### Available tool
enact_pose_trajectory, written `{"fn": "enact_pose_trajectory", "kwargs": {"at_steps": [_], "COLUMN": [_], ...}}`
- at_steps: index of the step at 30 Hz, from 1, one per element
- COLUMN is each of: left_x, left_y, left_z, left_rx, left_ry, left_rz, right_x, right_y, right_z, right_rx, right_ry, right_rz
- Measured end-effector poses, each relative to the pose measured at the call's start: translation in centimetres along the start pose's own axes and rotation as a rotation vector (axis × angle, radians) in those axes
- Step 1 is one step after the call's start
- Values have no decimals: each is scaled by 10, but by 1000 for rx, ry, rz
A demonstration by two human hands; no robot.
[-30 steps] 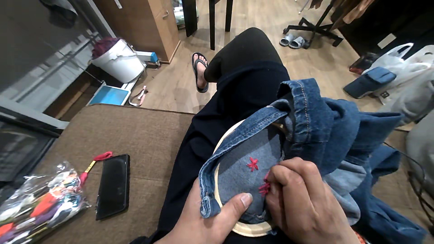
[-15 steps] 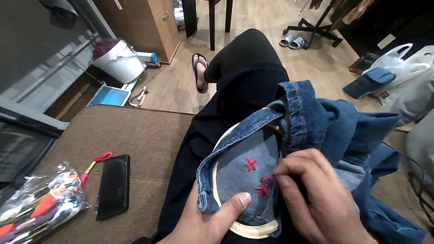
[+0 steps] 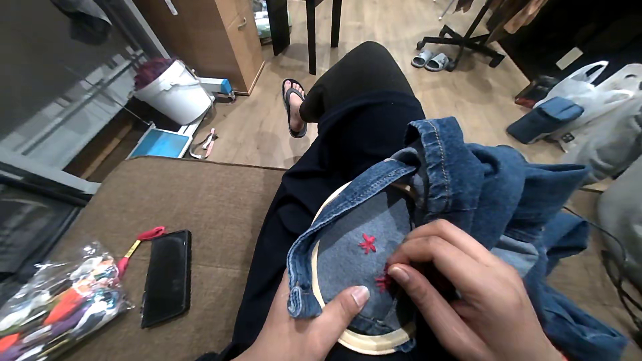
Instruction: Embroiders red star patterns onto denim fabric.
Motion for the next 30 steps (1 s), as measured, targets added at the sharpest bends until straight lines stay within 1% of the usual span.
{"fn": "enact_pose_trajectory", "kwargs": {"at_steps": [5, 10, 14, 19, 22, 24, 27, 30], "left_x": [0, 1, 2, 2, 2, 1, 2, 2], "left_y": [1, 1, 1, 2, 2, 2, 2, 2], "left_z": [-2, -2, -1, 0, -1, -1, -1, -1], "left_rx": [23, 31, 65, 84, 71, 71, 65, 70], "left_ry": [-23, -23, -32, -63, -50, -44, -55, -71], "left_rz": [-17, -27, -35, -57, -61, -58, -58, -60], "right_x": [1, 4, 4, 4, 5, 6, 10, 10], "right_y": [4, 5, 2, 0, 2, 5, 10, 9], "right_z": [3, 3, 2, 7, 11, 12, 8, 8], "right_rx": [147, 34, -6, 197, 312, 293, 149, 201], "right_ry": [-52, -33, -22, -93, -151, -158, -109, -118], "right_rz": [-8, -9, 35, 36, 0, -30, -47, -30]}}
Point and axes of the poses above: each hand's wrist, its own x-axis towards the middle knuckle, its own y-axis out of the back of the hand, z = x × y, the point moved 4 cm from there along x, towards the middle knuckle, and after that the axes turned 13 degrees about x, right-handed, at the moved point
